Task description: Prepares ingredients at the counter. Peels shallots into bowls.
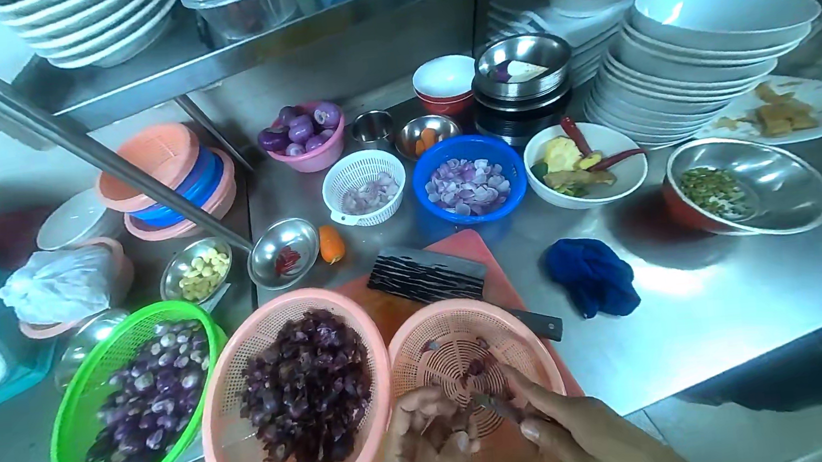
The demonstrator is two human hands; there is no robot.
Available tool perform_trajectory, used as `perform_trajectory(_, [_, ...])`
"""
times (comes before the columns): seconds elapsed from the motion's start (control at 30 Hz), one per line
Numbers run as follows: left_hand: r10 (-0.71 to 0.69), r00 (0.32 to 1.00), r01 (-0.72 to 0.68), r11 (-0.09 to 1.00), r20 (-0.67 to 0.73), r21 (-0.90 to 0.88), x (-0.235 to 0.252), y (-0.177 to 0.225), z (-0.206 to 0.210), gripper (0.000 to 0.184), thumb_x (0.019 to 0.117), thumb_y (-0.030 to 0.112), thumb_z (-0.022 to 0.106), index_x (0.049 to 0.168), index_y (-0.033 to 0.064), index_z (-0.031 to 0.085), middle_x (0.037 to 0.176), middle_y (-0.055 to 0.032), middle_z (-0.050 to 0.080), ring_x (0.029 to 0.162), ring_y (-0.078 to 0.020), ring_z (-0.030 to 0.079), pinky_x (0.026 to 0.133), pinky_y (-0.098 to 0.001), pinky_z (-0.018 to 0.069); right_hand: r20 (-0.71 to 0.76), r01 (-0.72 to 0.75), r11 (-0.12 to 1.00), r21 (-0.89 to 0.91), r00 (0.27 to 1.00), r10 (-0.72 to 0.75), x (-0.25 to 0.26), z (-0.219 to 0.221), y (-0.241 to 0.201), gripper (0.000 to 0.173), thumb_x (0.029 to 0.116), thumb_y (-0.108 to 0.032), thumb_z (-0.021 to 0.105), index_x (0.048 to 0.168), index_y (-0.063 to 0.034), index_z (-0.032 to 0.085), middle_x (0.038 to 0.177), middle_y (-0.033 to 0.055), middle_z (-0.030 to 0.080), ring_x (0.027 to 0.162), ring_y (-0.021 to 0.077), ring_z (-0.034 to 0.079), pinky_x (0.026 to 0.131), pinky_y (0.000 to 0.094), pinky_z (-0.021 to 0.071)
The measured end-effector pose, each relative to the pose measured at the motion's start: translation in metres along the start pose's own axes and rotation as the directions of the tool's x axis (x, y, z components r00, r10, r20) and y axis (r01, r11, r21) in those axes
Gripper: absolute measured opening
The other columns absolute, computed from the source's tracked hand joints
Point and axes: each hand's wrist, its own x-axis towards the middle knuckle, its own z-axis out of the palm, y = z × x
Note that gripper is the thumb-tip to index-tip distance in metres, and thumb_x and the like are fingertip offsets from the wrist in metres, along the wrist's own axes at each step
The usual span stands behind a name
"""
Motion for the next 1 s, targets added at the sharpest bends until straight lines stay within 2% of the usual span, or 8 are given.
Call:
perform_trajectory(0.07, [-0.008,1.0,0.007,0.999,-0.016,-0.033,-0.003,0.0,-0.002,0.034,0.0874,-0.005,0.069,0.117,0.0091,0.064,0.108,-0.0052,0.071,0.091,-0.0154,0.072,0.079,-0.0323,0.0626,0.024,0.002,0.996,-0.093,1.0,0.0,0.003,0.002,-0.001,0.06,0.1095,-0.022,0.046,0.164,-0.0124,0.024,0.106,0.0201,0.07,0.088,0.035,0.069,0.084,0.0546,0.0548])
perform_trajectory(0.13, [-0.016,0.999,0.014,0.999,-0.039,-0.052,-0.006,0.0,-0.005,0.028,0.0894,-0.004,0.068,0.114,0.0097,0.068,0.109,-0.0071,0.073,0.091,-0.0156,0.073,0.079,-0.032,0.063,-0.051,0.069,0.987,-0.146,0.996,-0.077,0.004,0.008,0.001,0.051,0.1082,-0.016,0.046,0.159,-0.0177,0.042,0.115,0.0192,0.072,0.097,0.0361,0.071,0.089,0.0543,0.0554])
perform_trajectory(0.2, [-0.011,0.999,0.008,0.998,-0.049,-0.054,-0.009,0.0,-0.007,0.026,0.0913,-0.003,0.067,0.114,0.009,0.072,0.109,-0.0088,0.073,0.09,-0.0154,0.073,0.08,-0.031,0.0625,-0.124,0.081,0.982,-0.171,0.987,-0.103,0.005,0.012,0.003,0.044,0.1069,-0.013,0.046,0.149,-0.0171,0.056,0.11,0.0185,0.073,0.096,0.0354,0.07,0.087,0.0528,0.0555])
perform_trajectory(0.33, [-0.011,0.997,0.008,0.999,-0.071,-0.041,-0.012,0.001,-0.008,0.023,0.0922,0.0,0.068,0.112,0.009,0.076,0.11,-0.008,0.074,0.091,-0.0135,0.072,0.082,-0.0304,0.062,-0.11,0.008,0.993,-0.119,0.994,-0.022,0.005,0.01,-0.002,0.051,0.1089,-0.02,0.045,0.157,-0.004,0.041,0.107,0.0198,0.072,0.092,0.0346,0.07,0.087,0.0531,0.0552])
perform_trajectory(0.47, [0.012,0.994,-0.016,0.999,-0.11,-0.035,-0.012,0.001,-0.004,0.019,0.0902,0.007,0.075,0.108,0.0114,0.078,0.106,-0.0051,0.075,0.09,-0.0112,0.073,0.081,-0.0274,0.0621,-0.063,0.199,0.957,0.213,0.98,-0.19,0.0,0.014,-0.003,0.054,0.1084,-0.016,0.047,0.159,-0.0029,0.033,0.096,0.0104,0.072,0.068,0.016,0.062,0.064,0.0346,0.0539])
perform_trajectory(0.6, [0.029,0.981,-0.029,1.0,-0.194,0.0,-0.012,0.002,0.003,0.023,0.0866,0.001,0.076,0.108,0.0095,0.075,0.1,-0.004,0.076,0.085,-0.0089,0.072,0.077,-0.0255,0.0617,0.011,0.228,0.897,0.379,0.968,-0.251,-0.006,0.019,-0.016,0.051,0.1091,-0.015,0.044,0.158,-0.0028,0.036,0.099,0.0109,0.071,0.067,0.0117,0.06,0.061,0.0299,0.0507])
perform_trajectory(0.77, [0.063,0.974,-0.057,0.998,-0.219,0.033,-0.013,0.002,0.007,0.023,0.0814,0.005,0.083,0.103,0.0107,0.077,0.095,-0.0022,0.077,0.082,-0.0078,0.073,0.077,-0.0248,0.0617,0.005,0.25,0.86,0.444,0.96,-0.281,-0.004,0.024,-0.018,0.045,0.1094,-0.012,0.042,0.153,-0.0022,0.045,0.097,0.0098,0.07,0.067,0.0087,0.058,0.062,0.0261,0.0499])
perform_trajectory(1.0, [0.085,0.97,-0.084,0.996,-0.229,0.012,-0.013,0.005,0.011,0.026,0.0815,-0.004,0.08,0.102,0.0107,0.073,0.089,-0.0012,0.077,0.08,-0.0077,0.074,0.075,-0.0256,0.0626,0.005,0.245,0.843,0.479,0.959,-0.282,-0.005,0.028,-0.016,0.042,0.1089,-0.012,0.043,0.15,-0.0013,0.049,0.095,0.0062,0.07,0.066,0.005,0.056,0.061,0.0232,0.0476])
